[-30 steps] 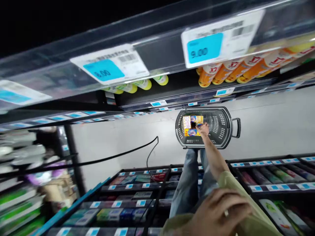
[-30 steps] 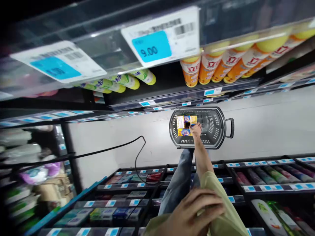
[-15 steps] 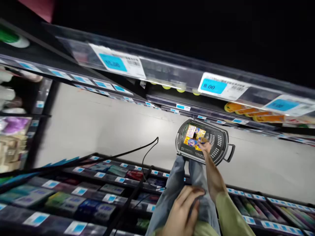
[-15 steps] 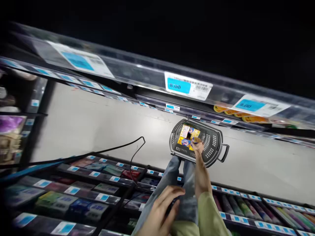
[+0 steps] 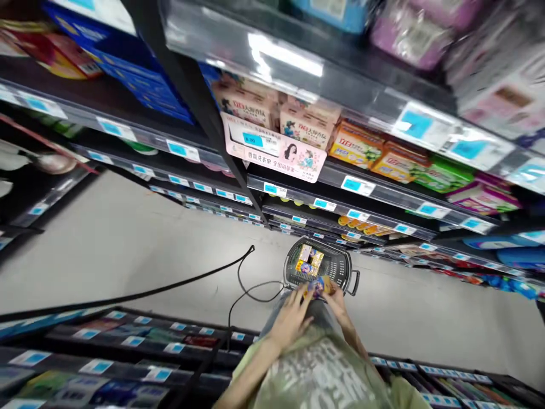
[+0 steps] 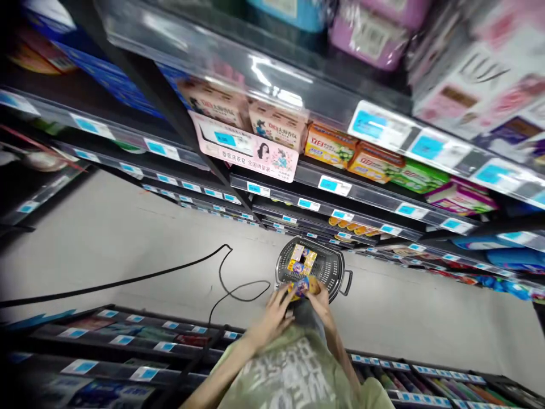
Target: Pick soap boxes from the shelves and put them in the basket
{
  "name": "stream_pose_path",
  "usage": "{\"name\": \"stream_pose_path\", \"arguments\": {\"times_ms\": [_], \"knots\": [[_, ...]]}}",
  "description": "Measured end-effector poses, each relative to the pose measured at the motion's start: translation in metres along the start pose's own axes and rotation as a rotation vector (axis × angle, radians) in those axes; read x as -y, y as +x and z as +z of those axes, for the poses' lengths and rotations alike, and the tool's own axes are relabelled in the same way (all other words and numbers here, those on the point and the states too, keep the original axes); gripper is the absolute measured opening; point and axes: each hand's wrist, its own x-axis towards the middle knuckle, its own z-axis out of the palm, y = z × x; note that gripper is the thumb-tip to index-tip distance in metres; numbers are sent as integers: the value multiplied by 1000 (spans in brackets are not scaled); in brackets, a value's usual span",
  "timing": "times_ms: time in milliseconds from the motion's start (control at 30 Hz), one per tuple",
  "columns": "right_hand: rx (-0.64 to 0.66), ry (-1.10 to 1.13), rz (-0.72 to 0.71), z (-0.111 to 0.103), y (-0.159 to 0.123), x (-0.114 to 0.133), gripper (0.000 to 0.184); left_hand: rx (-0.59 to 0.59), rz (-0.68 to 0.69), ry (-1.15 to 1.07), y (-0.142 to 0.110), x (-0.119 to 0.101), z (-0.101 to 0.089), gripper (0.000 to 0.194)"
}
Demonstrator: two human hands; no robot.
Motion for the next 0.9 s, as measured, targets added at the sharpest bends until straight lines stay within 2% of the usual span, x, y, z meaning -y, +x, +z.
{"name": "stream_pose_path", "arguments": {"times_ms": [133,267,333,400,500,567,633,700,800,900], "knots": [[-30,157,18,2,-35,55,62,-145,48,-185,1,-4,-36,89],[-77,167,-108,3,-52,113,74,-318,-9,-404,12,-27,-68,75],[-74,166,-189,0,-57,136,83,-371,-99,-646,20,-41,-78,67],[-23,148,-309,-4,-63,153,93,-409,-201,-998,27,-56,-83,63],[7,25,-468,-2,-74,167,102,-445,-306,-1461,31,-76,-83,68],[-78,-74,-537,5,-82,172,94,-444,-326,-1593,29,-86,-81,74],[-182,-146,-603,10,-87,176,83,-426,-315,-1630,25,-93,-82,75],[-235,-190,-677,8,-88,178,79,-416,-293,-1645,22,-97,-84,74],[-175,-190,-742,-6,-85,181,79,-445,-220,-1665,19,-97,-91,72],[-96,-142,-677,-24,-81,184,76,-471,-157,-1659,18,-94,-95,71]]}}
